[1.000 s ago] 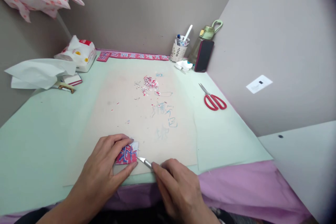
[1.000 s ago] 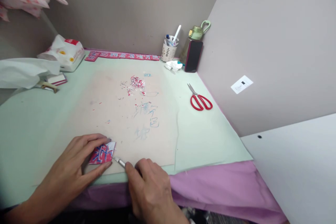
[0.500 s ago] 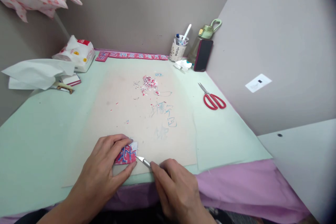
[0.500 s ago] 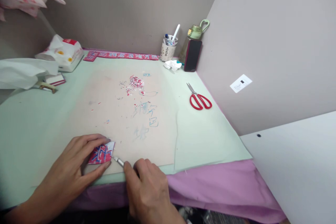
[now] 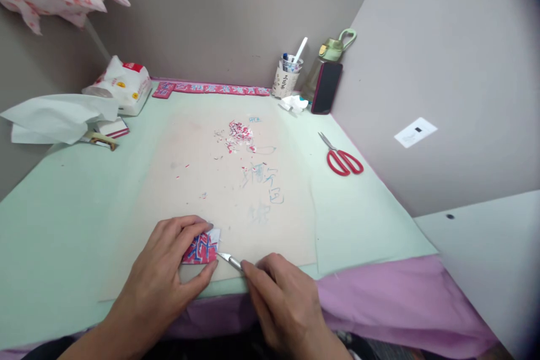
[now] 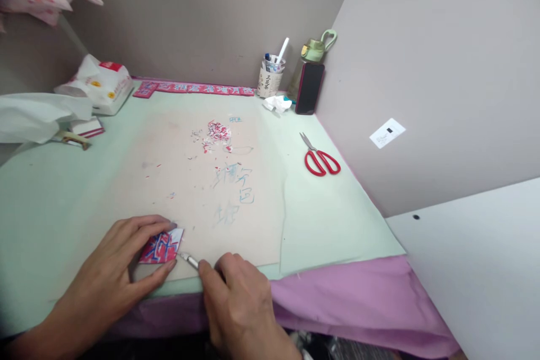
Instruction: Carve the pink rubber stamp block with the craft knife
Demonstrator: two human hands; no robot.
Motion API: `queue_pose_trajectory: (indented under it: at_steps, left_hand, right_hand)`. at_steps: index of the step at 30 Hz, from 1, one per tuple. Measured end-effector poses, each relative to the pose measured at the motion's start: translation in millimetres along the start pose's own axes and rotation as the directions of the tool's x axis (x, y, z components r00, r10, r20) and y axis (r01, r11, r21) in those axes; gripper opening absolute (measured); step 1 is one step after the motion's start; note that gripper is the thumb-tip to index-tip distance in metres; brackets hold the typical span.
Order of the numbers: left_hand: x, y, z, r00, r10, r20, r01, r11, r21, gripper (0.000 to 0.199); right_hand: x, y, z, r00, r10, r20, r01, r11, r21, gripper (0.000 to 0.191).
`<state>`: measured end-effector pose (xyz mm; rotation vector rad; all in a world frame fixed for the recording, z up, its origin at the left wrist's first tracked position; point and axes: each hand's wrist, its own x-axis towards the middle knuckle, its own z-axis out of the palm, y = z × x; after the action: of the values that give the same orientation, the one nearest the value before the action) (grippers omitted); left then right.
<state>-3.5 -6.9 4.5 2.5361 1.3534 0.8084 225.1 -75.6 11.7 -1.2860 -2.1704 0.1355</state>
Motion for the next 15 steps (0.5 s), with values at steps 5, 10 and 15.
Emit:
queue_pose_trajectory:
  at_steps: [5, 10, 15]
  left_hand:
    - [0.0, -0.5, -0.3, 1.0, -0.013, 0.004, 0.014, 1.0, -0.013, 0.032]
    - [1.0, -0.4, -0.1, 0.999, -0.027, -0.022, 0.027, 0.999, -0.02, 0.032]
    - [1.9, 1.1, -0.8, 0.999, -0.009, -0.036, 0.009, 1.0, -0.017, 0.031]
  right_hand:
    - [1.2, -1.2, 2.9, 1.0, -0.009, -0.008, 0.009, 0.999, -0.042, 0.029]
    - [3.1, -2.2, 6.5, 0.999, -0.007, -0.035, 0.005, 0.998, -0.061, 0.028]
    - [3.1, -4.9, 7.9, 0.999, 0.015, -0.039, -0.017, 0.998, -0.055, 0.029]
